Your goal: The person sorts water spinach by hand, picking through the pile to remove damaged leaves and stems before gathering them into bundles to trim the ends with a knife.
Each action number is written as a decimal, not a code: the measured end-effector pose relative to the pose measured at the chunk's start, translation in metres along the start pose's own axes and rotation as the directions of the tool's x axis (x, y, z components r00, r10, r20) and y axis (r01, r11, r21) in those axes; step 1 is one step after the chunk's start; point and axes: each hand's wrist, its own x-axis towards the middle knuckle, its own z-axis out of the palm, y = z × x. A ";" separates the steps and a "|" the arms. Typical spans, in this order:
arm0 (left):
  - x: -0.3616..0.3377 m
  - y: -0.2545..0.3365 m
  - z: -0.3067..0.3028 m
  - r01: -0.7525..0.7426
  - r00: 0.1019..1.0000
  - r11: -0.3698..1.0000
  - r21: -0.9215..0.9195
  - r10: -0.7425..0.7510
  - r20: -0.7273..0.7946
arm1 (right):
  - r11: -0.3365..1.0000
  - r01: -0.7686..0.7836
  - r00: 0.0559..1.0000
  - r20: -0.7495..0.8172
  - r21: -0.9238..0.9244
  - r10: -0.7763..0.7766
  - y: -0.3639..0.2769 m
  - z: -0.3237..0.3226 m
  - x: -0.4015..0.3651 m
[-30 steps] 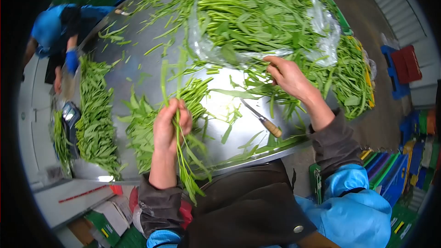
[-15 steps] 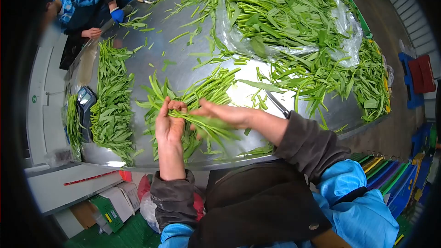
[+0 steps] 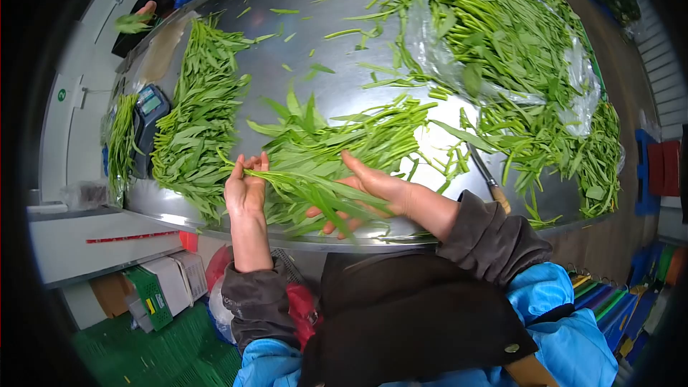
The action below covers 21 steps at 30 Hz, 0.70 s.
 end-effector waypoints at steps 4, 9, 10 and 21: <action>0.021 0.033 -0.017 -0.053 0.998 0.998 -0.034 0.053 -0.015 | 1.000 0.008 0.999 -0.053 -0.009 -0.008 -0.002 0.008 0.020; 0.041 0.073 -0.028 -0.087 0.995 0.990 -0.108 0.082 -0.050 | 0.999 -0.050 0.982 -0.180 0.021 0.053 0.004 0.006 0.034; 0.045 0.081 -0.031 -0.092 0.995 0.988 -0.124 0.086 -0.052 | 0.996 -0.050 0.983 -0.173 0.078 0.063 0.008 -0.001 0.036; 0.064 0.213 -0.087 -0.442 0.891 0.888 0.129 0.451 -0.049 | 0.993 0.108 0.869 -0.479 -0.057 -0.122 0.055 -0.010 -0.009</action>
